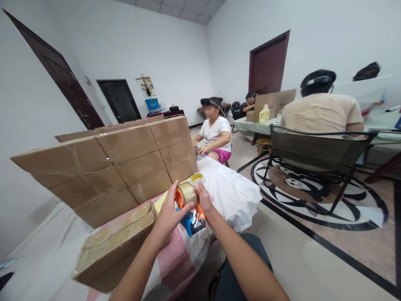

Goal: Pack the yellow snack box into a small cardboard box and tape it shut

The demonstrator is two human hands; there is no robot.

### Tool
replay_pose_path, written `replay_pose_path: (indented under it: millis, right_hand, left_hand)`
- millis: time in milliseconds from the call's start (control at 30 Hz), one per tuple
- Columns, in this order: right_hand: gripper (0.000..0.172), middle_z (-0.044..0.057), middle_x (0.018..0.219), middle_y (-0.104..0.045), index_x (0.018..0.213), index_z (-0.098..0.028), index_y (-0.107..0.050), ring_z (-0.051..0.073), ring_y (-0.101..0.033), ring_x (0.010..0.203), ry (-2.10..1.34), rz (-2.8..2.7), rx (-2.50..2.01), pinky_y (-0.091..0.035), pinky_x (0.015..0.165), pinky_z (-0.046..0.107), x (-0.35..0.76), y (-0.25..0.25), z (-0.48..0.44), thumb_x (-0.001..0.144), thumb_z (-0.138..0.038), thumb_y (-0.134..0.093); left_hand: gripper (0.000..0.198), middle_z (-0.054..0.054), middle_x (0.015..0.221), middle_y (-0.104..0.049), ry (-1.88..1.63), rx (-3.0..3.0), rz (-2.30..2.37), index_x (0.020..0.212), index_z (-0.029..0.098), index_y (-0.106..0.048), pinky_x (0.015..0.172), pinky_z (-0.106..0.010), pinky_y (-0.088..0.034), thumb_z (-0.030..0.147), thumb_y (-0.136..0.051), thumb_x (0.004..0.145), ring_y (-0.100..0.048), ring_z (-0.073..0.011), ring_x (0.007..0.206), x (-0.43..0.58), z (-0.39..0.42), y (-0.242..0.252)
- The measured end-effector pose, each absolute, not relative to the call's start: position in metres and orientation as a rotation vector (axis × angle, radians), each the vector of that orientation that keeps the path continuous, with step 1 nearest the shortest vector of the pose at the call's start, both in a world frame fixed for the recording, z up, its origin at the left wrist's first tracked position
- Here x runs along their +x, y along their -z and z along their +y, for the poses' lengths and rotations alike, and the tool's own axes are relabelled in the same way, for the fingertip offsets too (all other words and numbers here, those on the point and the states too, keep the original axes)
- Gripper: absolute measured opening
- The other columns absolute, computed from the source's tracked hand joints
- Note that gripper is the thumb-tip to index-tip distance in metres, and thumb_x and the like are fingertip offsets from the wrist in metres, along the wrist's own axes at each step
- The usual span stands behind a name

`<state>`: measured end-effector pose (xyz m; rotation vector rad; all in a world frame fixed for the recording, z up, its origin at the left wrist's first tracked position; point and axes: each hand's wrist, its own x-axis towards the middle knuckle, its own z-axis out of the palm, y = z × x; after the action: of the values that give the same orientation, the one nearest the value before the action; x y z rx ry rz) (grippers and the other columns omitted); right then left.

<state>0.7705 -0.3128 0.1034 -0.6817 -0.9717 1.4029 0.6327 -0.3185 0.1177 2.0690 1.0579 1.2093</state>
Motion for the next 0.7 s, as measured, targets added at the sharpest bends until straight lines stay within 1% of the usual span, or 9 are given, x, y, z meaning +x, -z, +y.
replay_pose_path:
  millis: [100,200,267,300,367,433,533,633,700]
  right_hand:
    - [0.081,0.012,0.081,-0.073,0.094,-0.015,-0.07,0.029,-0.072,0.092,-1.422,-0.947,-0.677,-0.058,0.079,0.039,0.767,-0.094,-0.308,0.08,-0.089,-0.039]
    - [0.079,0.011,0.08,-0.073,0.094,-0.017,-0.069,0.027,-0.072,0.091,-1.369,-0.912,-0.683,-0.059,0.077,0.037,0.755,-0.081,-0.3,0.08,-0.088,-0.04]
    - [0.079,0.01,0.079,-0.072,0.092,-0.017,-0.068,0.027,-0.071,0.089,-1.306,-0.906,-0.697,-0.058,0.074,0.036,0.749,-0.075,-0.294,0.079,-0.09,-0.039]
    - [0.078,0.009,0.077,-0.071,0.09,-0.017,-0.067,0.026,-0.07,0.088,-1.264,-0.909,-0.708,-0.058,0.072,0.035,0.747,-0.073,-0.292,0.079,-0.089,-0.04]
    - [0.075,0.008,0.073,-0.068,0.086,-0.017,-0.066,0.024,-0.068,0.083,-1.158,-0.929,-0.737,-0.056,0.068,0.033,0.745,-0.072,-0.289,0.081,-0.088,-0.042]
    - [0.072,0.006,0.067,-0.064,0.079,-0.018,-0.063,0.022,-0.065,0.075,-1.06,-0.969,-0.764,-0.052,0.062,0.03,0.746,-0.074,-0.288,0.083,-0.086,-0.041]
    - [0.069,0.002,0.057,-0.053,0.065,-0.02,-0.054,0.017,-0.053,0.06,-0.957,-1.064,-0.823,-0.043,0.052,0.028,0.749,-0.077,-0.288,0.085,-0.084,-0.039]
    - [0.069,0.0,0.054,-0.047,0.057,-0.022,-0.045,0.013,-0.043,0.054,-0.883,-1.121,-0.91,-0.036,0.048,0.027,0.751,-0.078,-0.288,0.084,-0.085,-0.04]
    - [0.07,0.001,0.057,-0.048,0.058,-0.023,-0.044,0.014,-0.045,0.056,-0.857,-1.056,-0.957,-0.039,0.051,0.028,0.754,-0.077,-0.286,0.082,-0.088,-0.037]
  left_hand:
    - [0.101,-0.016,0.163,-0.034,-1.184,2.006,0.997,0.158,0.024,-0.029,0.125,-0.05,-0.024,0.045,-0.081,0.074,-0.029,-0.0321,0.153,0.633,-0.31,-0.107]
    - [0.105,-0.017,0.163,-0.034,-1.125,1.926,0.955,0.159,0.022,-0.025,0.124,-0.049,-0.026,0.05,-0.08,0.074,-0.029,-0.0315,0.153,0.626,-0.304,-0.093]
    - [0.098,-0.018,0.159,-0.041,-1.135,1.796,1.086,0.157,0.02,-0.029,0.122,-0.05,-0.029,0.055,-0.075,0.078,-0.035,-0.0324,0.15,0.621,-0.305,-0.079]
    - [0.09,-0.019,0.155,-0.046,-1.152,1.732,1.174,0.154,0.019,-0.035,0.121,-0.052,-0.03,0.057,-0.071,0.082,-0.039,-0.033,0.148,0.619,-0.308,-0.071]
    - [0.066,-0.019,0.144,-0.057,-1.167,1.671,1.282,0.139,0.017,-0.055,0.12,-0.054,-0.031,0.059,-0.063,0.088,-0.043,-0.0341,0.145,0.616,-0.317,-0.056]
    - [0.048,-0.018,0.139,-0.061,-1.156,1.701,1.259,0.113,0.019,-0.071,0.119,-0.055,-0.033,0.059,-0.059,0.09,-0.043,-0.0351,0.144,0.615,-0.327,-0.046]
    - [0.04,-0.015,0.139,-0.059,-1.244,1.736,1.231,0.086,0.021,-0.076,0.118,-0.054,-0.033,0.057,-0.06,0.089,-0.044,-0.0351,0.141,0.617,-0.34,-0.045]
    - [0.037,-0.014,0.129,-0.059,-1.394,1.71,1.265,0.082,0.022,-0.077,0.114,-0.051,-0.039,0.054,-0.061,0.089,-0.052,-0.0319,0.13,0.621,-0.347,-0.055]
    - [0.035,-0.013,0.12,-0.059,-1.441,1.68,1.284,0.08,0.022,-0.077,0.107,-0.047,-0.044,0.052,-0.062,0.089,-0.055,-0.0296,0.121,0.625,-0.352,-0.062]
